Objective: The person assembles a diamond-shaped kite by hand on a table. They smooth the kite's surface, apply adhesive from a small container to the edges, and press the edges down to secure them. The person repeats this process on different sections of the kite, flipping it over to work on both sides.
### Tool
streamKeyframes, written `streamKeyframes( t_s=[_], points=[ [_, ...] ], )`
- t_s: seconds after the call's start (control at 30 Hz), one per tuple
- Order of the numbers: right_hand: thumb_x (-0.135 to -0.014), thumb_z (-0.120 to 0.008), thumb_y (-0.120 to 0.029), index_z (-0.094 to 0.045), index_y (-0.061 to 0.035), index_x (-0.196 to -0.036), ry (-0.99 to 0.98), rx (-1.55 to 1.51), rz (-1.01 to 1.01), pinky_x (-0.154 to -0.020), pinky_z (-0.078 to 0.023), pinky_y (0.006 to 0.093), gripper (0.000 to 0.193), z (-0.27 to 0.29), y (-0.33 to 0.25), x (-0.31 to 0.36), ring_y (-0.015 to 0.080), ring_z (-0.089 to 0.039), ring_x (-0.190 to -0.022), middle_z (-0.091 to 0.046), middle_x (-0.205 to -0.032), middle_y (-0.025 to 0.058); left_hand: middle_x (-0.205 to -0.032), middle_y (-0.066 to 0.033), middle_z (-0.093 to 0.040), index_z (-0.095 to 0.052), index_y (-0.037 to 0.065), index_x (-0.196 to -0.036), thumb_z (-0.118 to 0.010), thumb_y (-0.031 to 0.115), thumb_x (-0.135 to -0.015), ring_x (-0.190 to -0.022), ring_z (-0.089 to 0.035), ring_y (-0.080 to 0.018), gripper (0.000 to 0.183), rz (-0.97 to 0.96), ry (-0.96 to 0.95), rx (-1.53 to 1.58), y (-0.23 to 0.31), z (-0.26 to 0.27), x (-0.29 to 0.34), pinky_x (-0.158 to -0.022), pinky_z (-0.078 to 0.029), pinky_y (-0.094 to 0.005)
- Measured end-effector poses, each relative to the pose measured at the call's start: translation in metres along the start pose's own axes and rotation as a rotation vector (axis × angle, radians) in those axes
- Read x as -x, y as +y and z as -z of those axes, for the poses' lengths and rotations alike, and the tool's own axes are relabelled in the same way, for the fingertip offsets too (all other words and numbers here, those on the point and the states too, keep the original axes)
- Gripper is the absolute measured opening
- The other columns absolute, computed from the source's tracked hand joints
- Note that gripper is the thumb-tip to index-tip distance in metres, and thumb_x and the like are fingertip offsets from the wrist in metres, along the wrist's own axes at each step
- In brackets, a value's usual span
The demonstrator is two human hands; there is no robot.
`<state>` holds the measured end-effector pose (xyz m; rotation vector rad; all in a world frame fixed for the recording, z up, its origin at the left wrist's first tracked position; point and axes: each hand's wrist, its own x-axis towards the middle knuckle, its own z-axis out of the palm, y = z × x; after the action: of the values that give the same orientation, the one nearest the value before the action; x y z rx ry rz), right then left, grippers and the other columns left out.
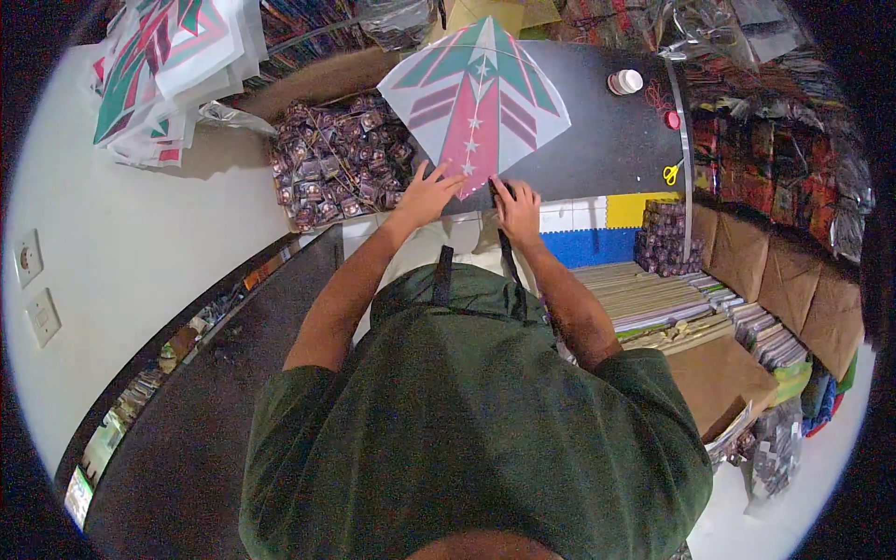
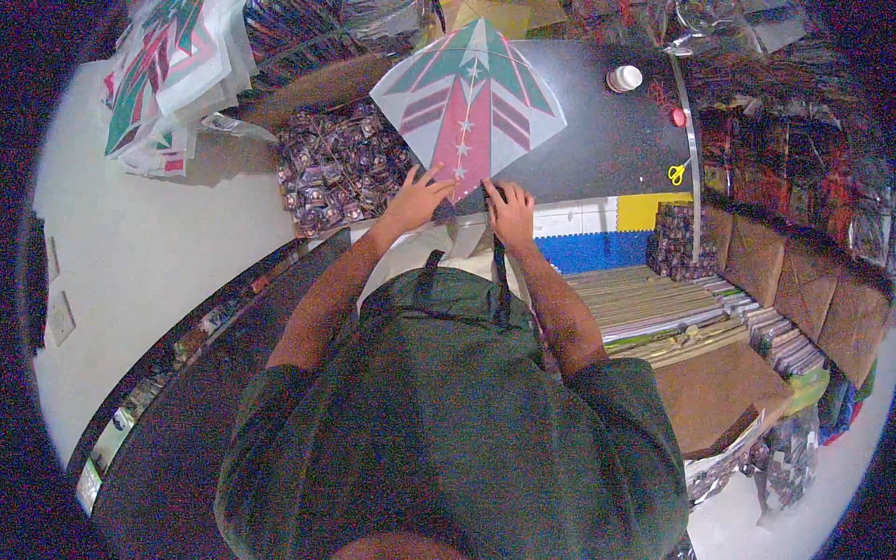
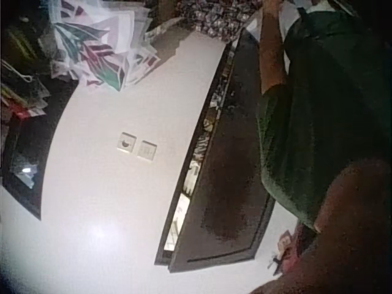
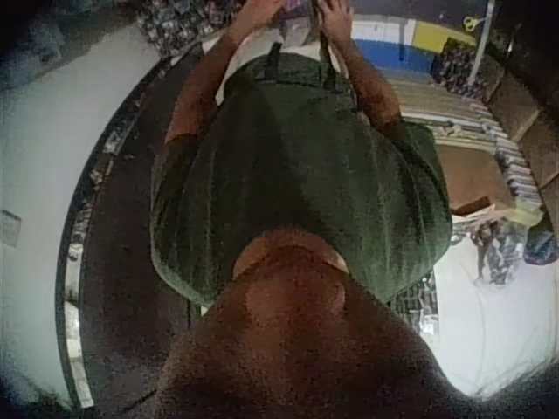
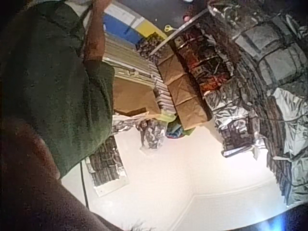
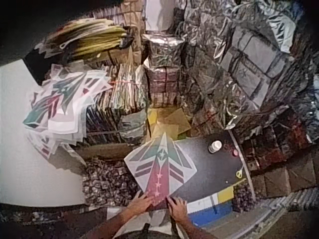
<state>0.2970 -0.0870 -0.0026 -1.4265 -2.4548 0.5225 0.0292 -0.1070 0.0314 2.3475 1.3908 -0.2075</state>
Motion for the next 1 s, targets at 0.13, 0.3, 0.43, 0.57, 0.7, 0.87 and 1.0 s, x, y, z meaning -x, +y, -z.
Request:
streamKeyframes(
  t_s=[0.13, 0.3, 0.43, 0.57, 0.7, 0.87, 1.0],
  points=[
    [-0.096, -0.070, -0.022, -0.062, -0.0293, -0.144, -0.018, 0.029, 0.042, -0.103, -0.037, 0.0529, 0.050, 0.006, -0.007, 0.001, 0.0302, -0.053, -0.128, -0.058, -0.133, 0.0095, -0.163, 0.0056, -0.045, -0.051, 0.019, -0.155, -0.061, 0.009, -0.091, -0.159, -0.026, -0.0287, 0.066, 0.004, 0.016, -0.013, -0.002, -0.007, -0.003, -0.123, -0.026, -0.0668],
    [-0.097, -0.070, -0.023, -0.064, -0.0325, -0.142, -0.040, 0.080, 0.048, -0.103, -0.037, 0.0532, 0.047, 0.003, -0.009, 0.000, 0.0301, -0.053, -0.127, -0.058, -0.132, 0.0104, -0.162, 0.0055, -0.046, -0.051, 0.019, -0.155, -0.058, 0.009, -0.093, -0.159, -0.025, -0.0282, 0.063, 0.004, 0.019, -0.009, -0.003, -0.009, -0.004, -0.123, -0.026, -0.0671],
    [-0.096, -0.070, -0.026, -0.065, -0.0303, -0.140, 0.005, 0.008, -0.048, -0.102, -0.038, 0.0541, 0.045, -0.003, -0.003, -0.004, 0.0295, -0.054, -0.125, -0.060, -0.130, 0.0103, -0.162, 0.0052, -0.046, -0.051, 0.020, -0.155, -0.059, 0.011, -0.093, -0.159, -0.024, -0.0280, 0.063, 0.000, 0.011, -0.027, -0.003, -0.006, -0.004, -0.123, -0.026, -0.0673],
    [-0.095, -0.070, -0.026, -0.065, -0.0270, -0.138, 0.010, -0.031, -0.095, -0.101, -0.039, 0.0539, 0.044, 0.002, -0.003, -0.009, 0.0292, -0.055, -0.123, -0.061, -0.128, 0.0092, -0.160, 0.0069, -0.048, -0.053, 0.021, -0.154, -0.060, 0.015, -0.094, -0.158, -0.027, -0.0271, 0.060, -0.006, 0.045, -0.076, -0.004, -0.010, -0.004, -0.121, -0.028, -0.0660],
    [-0.097, -0.069, -0.022, -0.066, -0.0242, -0.139, -0.044, 0.015, 0.044, -0.102, -0.039, 0.0503, 0.042, 0.010, -0.006, -0.009, 0.0302, -0.054, -0.123, -0.060, -0.126, 0.0100, -0.159, 0.0076, -0.050, -0.054, 0.021, -0.152, -0.061, 0.014, -0.094, -0.157, -0.029, -0.0269, 0.059, -0.012, 0.073, -0.064, -0.005, -0.013, -0.002, -0.121, -0.030, -0.0652],
    [-0.096, -0.070, -0.021, -0.066, -0.0253, -0.139, 0.035, -0.053, -0.052, -0.102, -0.039, 0.0503, 0.043, -0.003, -0.002, -0.010, 0.0304, -0.054, -0.123, -0.060, -0.128, 0.0093, -0.161, 0.0063, -0.047, -0.054, 0.020, -0.152, -0.061, 0.015, -0.093, -0.157, -0.028, -0.0274, 0.060, -0.014, 0.047, -0.069, -0.003, -0.008, -0.004, -0.121, -0.029, -0.0655],
    [-0.096, -0.070, -0.022, -0.066, -0.0224, -0.139, 0.014, -0.002, -0.002, -0.102, -0.040, 0.0499, 0.043, 0.004, -0.006, -0.008, 0.0303, -0.055, -0.122, -0.061, -0.126, 0.0092, -0.164, 0.0056, -0.045, -0.055, 0.019, -0.152, -0.059, 0.015, -0.095, -0.158, -0.026, -0.0281, 0.058, 0.017, -0.010, -0.035, 0.001, -0.005, -0.004, -0.123, -0.025, -0.0652]
  ],
)
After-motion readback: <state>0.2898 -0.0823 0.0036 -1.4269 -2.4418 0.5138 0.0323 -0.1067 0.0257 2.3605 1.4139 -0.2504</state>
